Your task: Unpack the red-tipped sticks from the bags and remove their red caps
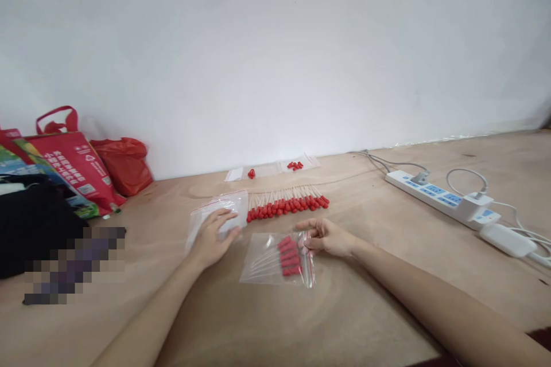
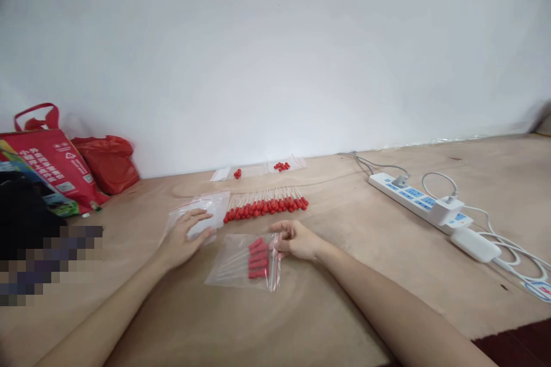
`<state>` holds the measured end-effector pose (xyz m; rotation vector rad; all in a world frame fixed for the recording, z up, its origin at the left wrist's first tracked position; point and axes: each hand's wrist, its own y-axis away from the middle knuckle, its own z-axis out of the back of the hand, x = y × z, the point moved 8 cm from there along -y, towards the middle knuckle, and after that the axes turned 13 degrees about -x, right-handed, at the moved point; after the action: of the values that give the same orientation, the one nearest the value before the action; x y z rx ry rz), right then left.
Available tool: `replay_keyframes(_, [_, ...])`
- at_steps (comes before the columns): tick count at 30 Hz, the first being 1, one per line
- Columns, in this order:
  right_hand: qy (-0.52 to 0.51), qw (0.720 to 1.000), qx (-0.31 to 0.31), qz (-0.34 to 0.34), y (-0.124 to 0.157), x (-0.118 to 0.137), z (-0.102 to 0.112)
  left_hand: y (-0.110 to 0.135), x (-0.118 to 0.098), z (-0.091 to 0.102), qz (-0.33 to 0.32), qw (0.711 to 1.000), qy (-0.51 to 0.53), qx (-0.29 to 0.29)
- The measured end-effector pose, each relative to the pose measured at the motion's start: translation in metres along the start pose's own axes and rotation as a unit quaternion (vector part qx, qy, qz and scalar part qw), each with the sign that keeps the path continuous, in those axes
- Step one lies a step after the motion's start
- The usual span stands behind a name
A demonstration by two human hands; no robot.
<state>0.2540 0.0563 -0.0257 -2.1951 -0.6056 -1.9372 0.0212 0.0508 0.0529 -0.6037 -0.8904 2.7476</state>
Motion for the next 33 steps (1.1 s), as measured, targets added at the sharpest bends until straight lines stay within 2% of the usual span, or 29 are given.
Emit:
replay_keyframes(1, [-0.003, 1.000, -0.002, -0.004, 0.000, 0.000, -0.001, 0.005, -0.021, -0.006, -0.033, 0.999, 0.032, 0.018])
replay_keyframes(4, [-0.013, 0.999, -0.034, -0.011, -0.001, 0.000, -0.001, 0.028, -0.079, -0.029, -0.128, 0.979, 0.099, 0.125])
replay_keyframes(7, [-0.026, 0.997, -0.076, -0.007, -0.004, 0.001, 0.000, 0.044, -0.102, -0.043, -0.125, 0.967, 0.116, 0.188])
replay_keyframes(9, [-0.025, 0.995, -0.095, -0.003, -0.005, 0.002, 0.000, 0.047, -0.105, -0.044, -0.110, 0.968, 0.122, 0.192])
replay_keyframes(12, [-0.013, 0.994, -0.112, 0.003, -0.005, 0.004, -0.002, 0.045, -0.108, -0.037, -0.118, 0.973, 0.135, 0.145])
replay_keyframes(15, [-0.002, 0.993, -0.122, 0.003, -0.006, 0.006, -0.005, 0.040, -0.122, -0.022, -0.203, 0.966, 0.155, 0.044])
replay_keyframes(18, [0.006, 0.992, -0.126, -0.012, -0.008, 0.007, -0.008, 0.041, -0.144, -0.009, -0.350, 0.923, 0.154, -0.038])
replay_keyframes(20, [0.009, 0.992, -0.127, -0.025, -0.009, 0.007, -0.009, 0.042, -0.156, -0.007, -0.436, 0.888, 0.130, -0.063])
replay_keyframes(22, [0.005, 0.991, -0.128, -0.035, -0.009, 0.007, -0.008, 0.042, -0.163, -0.009, -0.490, 0.863, 0.099, -0.075])
replay_keyframes(25, [-0.001, 0.991, -0.126, -0.047, -0.010, 0.006, -0.008, 0.041, -0.168, -0.015, -0.523, 0.845, 0.074, -0.082])
replay_keyframes(33, [0.011, 0.993, -0.104, -0.050, -0.014, 0.002, -0.008, 0.045, -0.167, -0.020, -0.535, 0.833, 0.104, -0.095])
